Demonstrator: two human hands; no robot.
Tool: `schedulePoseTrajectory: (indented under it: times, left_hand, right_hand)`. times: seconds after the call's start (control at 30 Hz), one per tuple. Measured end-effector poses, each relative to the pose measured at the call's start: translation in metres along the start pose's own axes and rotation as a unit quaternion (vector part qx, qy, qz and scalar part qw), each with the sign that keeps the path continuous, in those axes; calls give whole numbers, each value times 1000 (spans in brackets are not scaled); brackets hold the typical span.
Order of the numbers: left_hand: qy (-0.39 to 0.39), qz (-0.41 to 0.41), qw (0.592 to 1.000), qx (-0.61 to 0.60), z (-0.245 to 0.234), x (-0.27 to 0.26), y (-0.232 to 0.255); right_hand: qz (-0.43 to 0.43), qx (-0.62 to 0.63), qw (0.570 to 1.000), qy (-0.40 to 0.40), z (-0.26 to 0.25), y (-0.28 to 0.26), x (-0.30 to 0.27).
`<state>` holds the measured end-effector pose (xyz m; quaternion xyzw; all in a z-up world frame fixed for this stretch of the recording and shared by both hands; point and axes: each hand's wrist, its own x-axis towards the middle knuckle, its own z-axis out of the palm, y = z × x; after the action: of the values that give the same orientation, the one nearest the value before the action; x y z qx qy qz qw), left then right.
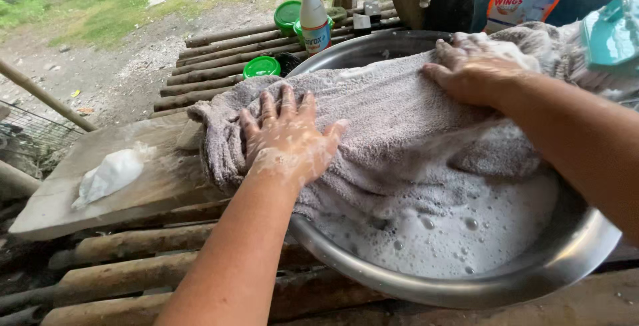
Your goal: The person washes a towel in a basin of soapy water using a brush and by hand, scrubbing and wringing the fabric.
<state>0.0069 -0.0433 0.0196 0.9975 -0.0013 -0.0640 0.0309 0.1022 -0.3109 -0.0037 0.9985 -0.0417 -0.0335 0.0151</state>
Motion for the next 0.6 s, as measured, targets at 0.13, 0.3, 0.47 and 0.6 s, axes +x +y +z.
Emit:
schedulePoseTrajectory:
  times: [0.13,0.3,0.47,0.6]
  left_hand:
    - [19,21,1000,-1,5,5,-3]
    - [57,30,998,-23,14,4,-8]
    - [51,48,997,-15,12,8,-6]
    - [68,50,996,-27,13,7,-7]
  right_hand:
    - [-53,-18,998,-8,23,-56,-26]
    - [-195,12,981,0,10,-47,-20]
    - [-75,32,997,-7,-6,-65,-21]
    - [-217,30,976,8,30,-89,-45]
